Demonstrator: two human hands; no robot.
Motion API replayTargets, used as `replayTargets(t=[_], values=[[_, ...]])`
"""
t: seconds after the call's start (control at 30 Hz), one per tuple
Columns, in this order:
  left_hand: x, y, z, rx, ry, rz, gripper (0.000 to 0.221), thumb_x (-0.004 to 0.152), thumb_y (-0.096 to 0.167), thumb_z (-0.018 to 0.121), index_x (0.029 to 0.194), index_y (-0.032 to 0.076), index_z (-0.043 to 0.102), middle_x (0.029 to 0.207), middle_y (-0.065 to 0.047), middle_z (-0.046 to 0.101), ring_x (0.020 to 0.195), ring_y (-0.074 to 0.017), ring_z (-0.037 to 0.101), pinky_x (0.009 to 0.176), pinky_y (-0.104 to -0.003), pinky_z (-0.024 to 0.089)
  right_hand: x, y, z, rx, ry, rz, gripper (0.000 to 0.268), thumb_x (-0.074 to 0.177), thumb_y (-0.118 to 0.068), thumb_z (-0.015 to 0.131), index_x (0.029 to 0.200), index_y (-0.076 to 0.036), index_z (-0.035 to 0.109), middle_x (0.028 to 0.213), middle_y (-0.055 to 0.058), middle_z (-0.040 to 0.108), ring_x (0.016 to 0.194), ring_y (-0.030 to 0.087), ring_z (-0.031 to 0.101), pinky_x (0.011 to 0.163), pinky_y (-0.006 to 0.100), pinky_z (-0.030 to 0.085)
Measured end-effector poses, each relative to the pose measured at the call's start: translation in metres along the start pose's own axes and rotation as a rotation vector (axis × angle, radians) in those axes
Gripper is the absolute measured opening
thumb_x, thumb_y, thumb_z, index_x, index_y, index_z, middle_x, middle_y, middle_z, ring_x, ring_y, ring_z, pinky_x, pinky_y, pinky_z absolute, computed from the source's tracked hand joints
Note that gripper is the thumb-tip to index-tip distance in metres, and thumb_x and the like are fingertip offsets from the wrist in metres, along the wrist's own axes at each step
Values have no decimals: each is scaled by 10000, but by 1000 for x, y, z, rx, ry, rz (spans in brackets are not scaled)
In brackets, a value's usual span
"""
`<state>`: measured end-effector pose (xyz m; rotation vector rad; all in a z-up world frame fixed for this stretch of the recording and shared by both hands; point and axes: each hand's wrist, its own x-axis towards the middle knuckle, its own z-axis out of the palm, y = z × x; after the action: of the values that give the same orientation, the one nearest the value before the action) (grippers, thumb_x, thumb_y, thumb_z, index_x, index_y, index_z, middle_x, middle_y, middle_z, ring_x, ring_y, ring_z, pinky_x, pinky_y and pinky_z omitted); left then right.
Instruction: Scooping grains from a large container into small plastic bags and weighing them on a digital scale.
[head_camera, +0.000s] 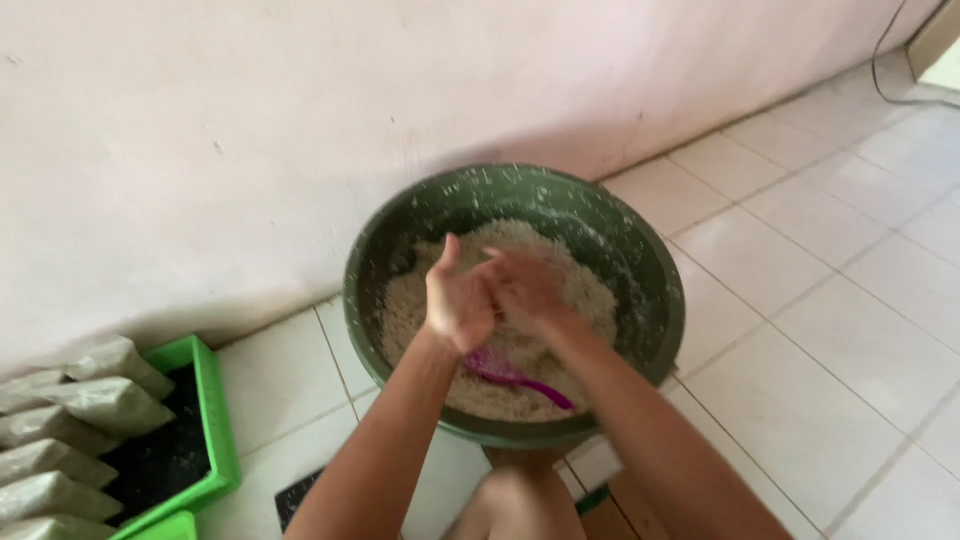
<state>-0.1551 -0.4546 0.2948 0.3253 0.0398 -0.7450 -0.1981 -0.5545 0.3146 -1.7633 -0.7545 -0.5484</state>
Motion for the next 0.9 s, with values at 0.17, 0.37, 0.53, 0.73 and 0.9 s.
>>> replayTargets(t=[0.17,0.37,0.53,0.73,0.9], values=[[-49,50,2,540,-7,15,978,828,773,421,1553,129,291,1618,-192,222,1465,-407,251,1113,-494,263,-34,-5,-37,-1191,-354,965,619,869,-129,724,1424,-64,458,1597,317,71,1464,534,-29,1082,767,56],[-195,50,-67,830,68,546,526,905,175,659,1351,-68,521,1333,-254,591,1207,-378,584,974,-464,475,-53,-60,60,-506,214,91,336,810,-134,753,1132,-60,692,1101,103,699,931,266,698,728,332,582],[-407,85,-130,994,413,994,371,855,-40,626,1224,-57,584,1176,-163,649,1031,-224,635,904,-313,507,-117,-91,201,-318,51,16,211,789,-91,680,987,-26,651,1021,83,653,862,188,611,757,281,511],[-623,109,-281,1495,1624,1005,655,765,211,779,1290,-49,485,1145,-163,585,999,-271,588,837,-384,485,-200,-16,279,-370,-434,316,361,787,-193,714,1118,-58,665,1238,113,585,1147,281,586,986,382,484],[-673,86,-337,1516,1885,379,1228,589,466,872,1491,-43,213,1423,-313,368,1297,-461,395,1059,-531,371,-198,-13,287,-510,-380,220,330,800,-121,712,1113,-32,661,1178,119,616,979,237,628,810,324,536]])
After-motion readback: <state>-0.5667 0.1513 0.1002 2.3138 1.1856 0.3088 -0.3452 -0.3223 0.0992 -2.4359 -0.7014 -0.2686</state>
